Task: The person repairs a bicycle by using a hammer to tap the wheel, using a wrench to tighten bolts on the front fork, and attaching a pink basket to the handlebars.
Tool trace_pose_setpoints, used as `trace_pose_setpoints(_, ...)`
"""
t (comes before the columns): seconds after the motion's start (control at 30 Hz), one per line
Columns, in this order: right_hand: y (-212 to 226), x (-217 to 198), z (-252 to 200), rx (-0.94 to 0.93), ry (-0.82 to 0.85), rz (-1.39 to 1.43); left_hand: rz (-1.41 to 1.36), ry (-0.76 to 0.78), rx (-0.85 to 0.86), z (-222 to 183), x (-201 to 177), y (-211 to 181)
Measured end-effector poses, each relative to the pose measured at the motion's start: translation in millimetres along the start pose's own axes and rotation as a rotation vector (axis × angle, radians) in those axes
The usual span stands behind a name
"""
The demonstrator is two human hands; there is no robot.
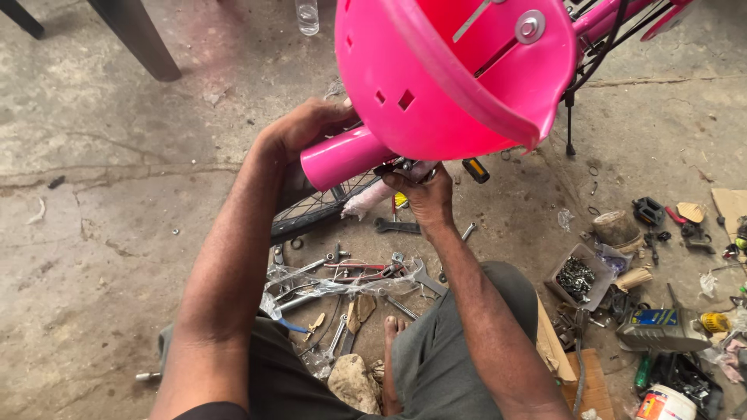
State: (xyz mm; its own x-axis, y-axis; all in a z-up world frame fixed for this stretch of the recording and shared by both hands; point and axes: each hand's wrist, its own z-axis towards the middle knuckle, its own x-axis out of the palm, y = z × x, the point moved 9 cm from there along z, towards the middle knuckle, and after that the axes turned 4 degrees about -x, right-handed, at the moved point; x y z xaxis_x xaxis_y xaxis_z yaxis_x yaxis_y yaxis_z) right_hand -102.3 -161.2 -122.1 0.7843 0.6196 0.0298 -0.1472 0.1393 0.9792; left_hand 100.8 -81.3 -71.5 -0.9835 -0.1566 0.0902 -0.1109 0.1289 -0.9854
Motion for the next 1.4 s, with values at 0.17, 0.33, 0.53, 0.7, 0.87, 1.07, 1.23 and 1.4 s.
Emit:
trace_pose_setpoints(0.17, 7.2, 4.9, -1.9, -0.077, -0.072, 0.008, -0.277, 0.076, -0.054, -2.4, 10.3, 10.3)
trace_pose_setpoints(0.33, 21.4, 0.8, -0.4, -0.191, -0.2, -0.174, -0.064, 0.114, 0.018, 27.7, -4.7, 28.8)
trace_pose_setpoints(0.53, 22.4, -1.5, 5.7, -0.25, -0.188, -0.177, -0.336, 0.203, -0.077, 27.8, 4.3, 41.9)
trace_pose_setpoints(0.7, 16.4, 4.7, 1.8, -0.144, -0.092, -0.098, -0.337, 0.111, -0.026, 5.9, 3.5, 21.1)
trace_pose_setpoints(0.87, 17.8, 3.7, 0.9, -0.101, 0.015, 0.024, 0.005, 0.021, 0.07, 4.8, -2.6, 7.0)
trace_pose_setpoints(1.07, 17.6, 2.0, 2.5, -0.124, -0.004, -0.022, 0.018, -0.056, 0.001, 21.1, -14.5, 21.9)
trace_pose_setpoints(1.23, 6.9, 1.7, 8.0, -0.07, 0.027, 0.068, 0.085, -0.413, 0.123, 10.2, -49.1, 19.2)
trace_pose_setpoints(1.4, 14.0, 0.4, 7.6, -0.159, 0.02, 0.034, 0.135, -1.358, 0.379, -147.2, -68.1, 38.7)
